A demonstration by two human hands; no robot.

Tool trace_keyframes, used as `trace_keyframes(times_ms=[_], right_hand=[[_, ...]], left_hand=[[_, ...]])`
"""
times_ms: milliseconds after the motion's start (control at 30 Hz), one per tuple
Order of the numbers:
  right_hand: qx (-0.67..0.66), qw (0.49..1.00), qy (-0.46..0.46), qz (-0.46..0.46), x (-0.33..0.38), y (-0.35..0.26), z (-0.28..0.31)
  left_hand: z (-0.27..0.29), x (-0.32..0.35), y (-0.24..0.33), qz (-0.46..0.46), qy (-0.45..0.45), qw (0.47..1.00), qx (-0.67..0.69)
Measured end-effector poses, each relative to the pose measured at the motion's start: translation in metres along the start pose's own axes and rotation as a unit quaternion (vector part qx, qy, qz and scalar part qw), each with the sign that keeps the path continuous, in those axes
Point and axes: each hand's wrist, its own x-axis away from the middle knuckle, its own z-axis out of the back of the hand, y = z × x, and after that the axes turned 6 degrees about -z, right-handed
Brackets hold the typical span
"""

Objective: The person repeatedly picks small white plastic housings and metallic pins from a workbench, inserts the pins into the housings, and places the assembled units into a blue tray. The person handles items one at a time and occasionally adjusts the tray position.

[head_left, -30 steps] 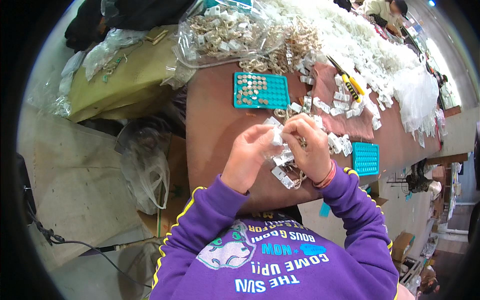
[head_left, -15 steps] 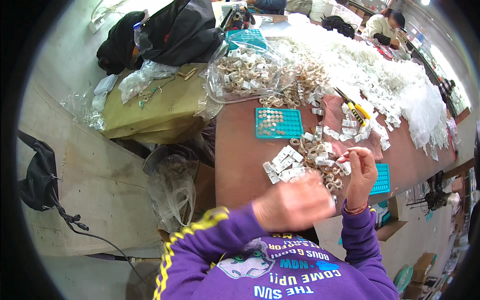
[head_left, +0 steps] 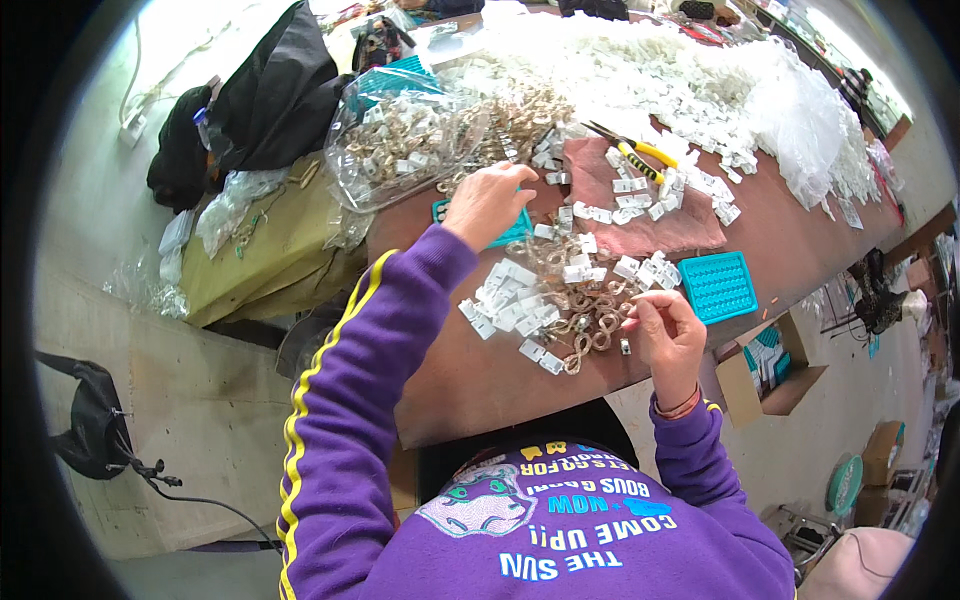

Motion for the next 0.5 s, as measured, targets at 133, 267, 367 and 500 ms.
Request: trace_keyframes(times_ms=[133,267,367,500], right_hand=[[0.027,0.999,-0.002,0.023,0.010,0.000,0.006],[0.060,0.998,0.013,0.020,0.013,-0.003,0.016],[0.079,0.997,-0.007,0.011,0.003,-0.004,0.021],[0.239,0.964,-0.092,0.071,-0.040,-0.002,0.019]], left_hand=[[-0.057,-0.043,-0.015,-0.011,-0.034,0.999,-0.033],[-0.079,-0.062,-0.020,0.020,-0.054,0.994,-0.094],[-0.067,-0.062,-0.013,0.023,-0.084,0.987,-0.137],[-0.039,-0.050,-0.001,0.025,-0.096,0.979,-0.180]])
